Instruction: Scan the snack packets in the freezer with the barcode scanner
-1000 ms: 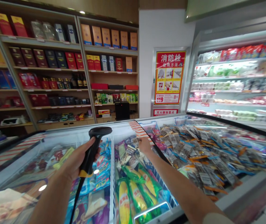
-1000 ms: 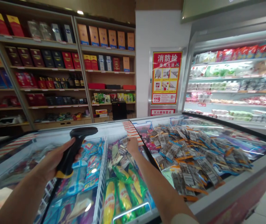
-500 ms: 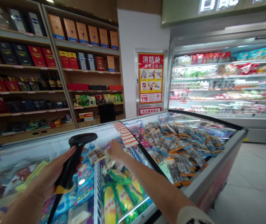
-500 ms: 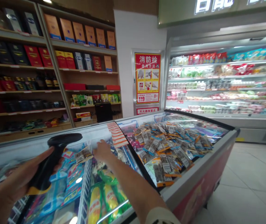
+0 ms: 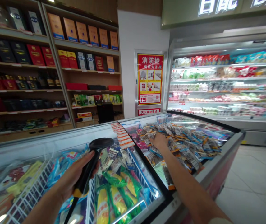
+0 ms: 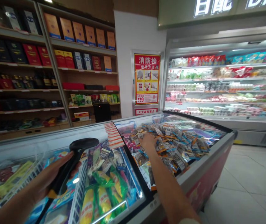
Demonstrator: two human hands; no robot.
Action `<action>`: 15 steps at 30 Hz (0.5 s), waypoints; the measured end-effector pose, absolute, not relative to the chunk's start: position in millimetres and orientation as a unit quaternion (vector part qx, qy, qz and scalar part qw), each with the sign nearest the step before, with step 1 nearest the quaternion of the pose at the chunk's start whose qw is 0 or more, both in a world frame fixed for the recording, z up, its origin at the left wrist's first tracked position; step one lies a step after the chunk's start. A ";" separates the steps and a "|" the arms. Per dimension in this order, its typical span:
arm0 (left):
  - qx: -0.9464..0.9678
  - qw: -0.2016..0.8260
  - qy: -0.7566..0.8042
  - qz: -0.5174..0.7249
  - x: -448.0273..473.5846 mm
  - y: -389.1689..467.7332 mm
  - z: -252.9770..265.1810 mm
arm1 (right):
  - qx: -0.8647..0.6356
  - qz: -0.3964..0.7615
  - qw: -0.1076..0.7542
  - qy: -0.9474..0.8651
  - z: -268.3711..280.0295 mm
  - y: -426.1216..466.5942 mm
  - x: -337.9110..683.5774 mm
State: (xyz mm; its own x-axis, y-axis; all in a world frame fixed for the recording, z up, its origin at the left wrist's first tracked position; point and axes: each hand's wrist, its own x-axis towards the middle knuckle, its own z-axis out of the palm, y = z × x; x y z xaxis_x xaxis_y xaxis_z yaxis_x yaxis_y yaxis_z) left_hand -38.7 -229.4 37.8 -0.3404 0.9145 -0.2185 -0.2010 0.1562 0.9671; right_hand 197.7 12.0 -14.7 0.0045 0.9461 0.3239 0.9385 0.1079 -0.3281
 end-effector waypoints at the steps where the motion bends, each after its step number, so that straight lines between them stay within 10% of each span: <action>1: 0.303 0.488 0.584 0.573 -38.5 -230.6 38.8 | -0.665 0.011 0.244 -0.706 -14.7 14.5 197.8; 15: 0.299 0.496 0.567 0.586 -49.4 -234.9 41.0 | -0.603 0.015 0.438 -0.666 1.3 28.2 193.4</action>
